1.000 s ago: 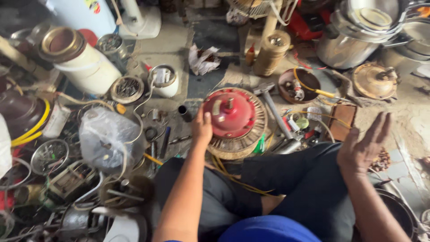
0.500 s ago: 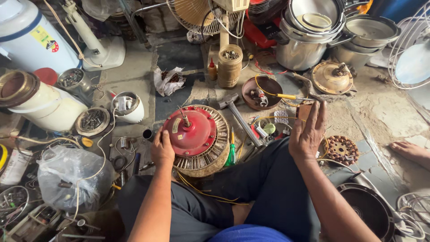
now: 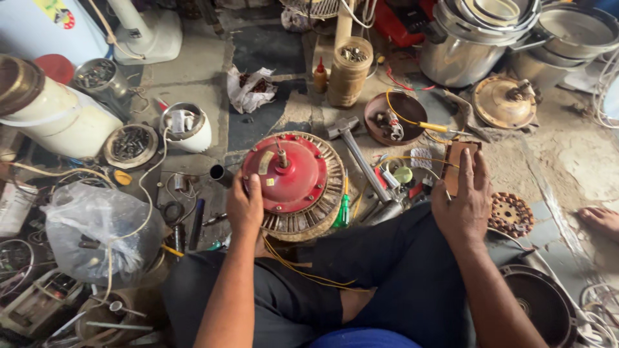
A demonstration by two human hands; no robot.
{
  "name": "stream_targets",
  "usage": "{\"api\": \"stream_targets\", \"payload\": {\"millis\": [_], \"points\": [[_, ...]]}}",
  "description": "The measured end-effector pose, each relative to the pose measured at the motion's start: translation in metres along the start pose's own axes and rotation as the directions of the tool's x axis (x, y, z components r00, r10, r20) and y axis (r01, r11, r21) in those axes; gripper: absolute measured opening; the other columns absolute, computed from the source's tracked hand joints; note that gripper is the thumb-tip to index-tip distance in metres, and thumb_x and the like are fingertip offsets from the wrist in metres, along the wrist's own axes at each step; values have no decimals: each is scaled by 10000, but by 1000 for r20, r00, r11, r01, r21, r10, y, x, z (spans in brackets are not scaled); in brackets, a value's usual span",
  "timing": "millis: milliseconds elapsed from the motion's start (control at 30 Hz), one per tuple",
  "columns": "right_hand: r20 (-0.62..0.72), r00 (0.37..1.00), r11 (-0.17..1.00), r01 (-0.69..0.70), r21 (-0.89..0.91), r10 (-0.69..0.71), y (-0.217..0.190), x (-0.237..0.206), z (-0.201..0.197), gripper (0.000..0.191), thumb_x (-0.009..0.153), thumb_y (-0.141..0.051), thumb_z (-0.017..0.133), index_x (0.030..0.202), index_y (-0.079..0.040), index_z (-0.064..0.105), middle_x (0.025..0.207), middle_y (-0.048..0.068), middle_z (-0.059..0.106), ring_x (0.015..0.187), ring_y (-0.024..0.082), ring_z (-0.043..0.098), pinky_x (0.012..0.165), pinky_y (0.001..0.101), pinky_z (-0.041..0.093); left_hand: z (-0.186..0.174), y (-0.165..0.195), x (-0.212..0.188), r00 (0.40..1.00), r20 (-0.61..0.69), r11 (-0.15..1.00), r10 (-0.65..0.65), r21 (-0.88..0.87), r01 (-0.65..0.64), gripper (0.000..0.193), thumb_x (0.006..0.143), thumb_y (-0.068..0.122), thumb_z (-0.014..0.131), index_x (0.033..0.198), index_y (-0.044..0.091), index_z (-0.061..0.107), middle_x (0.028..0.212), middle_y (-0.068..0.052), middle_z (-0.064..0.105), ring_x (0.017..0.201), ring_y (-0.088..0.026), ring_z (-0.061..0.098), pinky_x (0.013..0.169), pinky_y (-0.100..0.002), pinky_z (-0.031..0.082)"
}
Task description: The person sits on the floor and uses a screwdriver to tighten screws on the central hub of a red electric motor stator. They then use a hammer to tap the hub and a yellow wire to test connections on the terminals.
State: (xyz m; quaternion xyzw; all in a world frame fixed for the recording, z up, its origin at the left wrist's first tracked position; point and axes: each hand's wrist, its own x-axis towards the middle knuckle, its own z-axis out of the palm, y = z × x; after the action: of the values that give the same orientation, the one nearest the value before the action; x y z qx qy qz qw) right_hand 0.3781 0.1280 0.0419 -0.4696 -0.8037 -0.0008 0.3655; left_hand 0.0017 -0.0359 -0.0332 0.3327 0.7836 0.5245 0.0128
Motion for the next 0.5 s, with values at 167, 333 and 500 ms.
{"api": "stream_targets", "payload": {"millis": [167, 333, 500], "points": [[462, 831, 949, -241, -204, 310, -8, 10, 2, 330, 970, -377, 645, 1151, -111, 723, 1064, 152, 773, 1012, 352, 739, 906, 458, 580, 2, -4, 1, 1000, 10, 997, 15, 73, -16, 487, 1046, 418, 499, 1372, 70, 594, 1176, -255, 699, 1061, -457, 667, 880, -525, 521], [474, 869, 983, -69, -170, 143, -9, 12, 1, 376, 897, -414, 633, 1156, -172, 760, 943, 175, 758, 898, 377, 726, 802, 486, 575, 4, -10, -1, 1000, 0, 996, 31, 81, -31, 490, 1061, 417, 491, 1380, 58, 584, 1163, -277, 687, 1062, -469, 657, 889, -529, 515], [506, 825, 962, -158, -223, 253, -12, 13, 2, 412, 896, -434, 627, 1216, -207, 752, 945, 192, 760, 913, 375, 731, 836, 484, 575, 3, -12, -1, 998, -37, 994, 55, 95, -51, 498, 1048, 427, 507, 1364, 56, 605, 1164, -279, 685, 1064, -465, 648, 897, -528, 508]]}}
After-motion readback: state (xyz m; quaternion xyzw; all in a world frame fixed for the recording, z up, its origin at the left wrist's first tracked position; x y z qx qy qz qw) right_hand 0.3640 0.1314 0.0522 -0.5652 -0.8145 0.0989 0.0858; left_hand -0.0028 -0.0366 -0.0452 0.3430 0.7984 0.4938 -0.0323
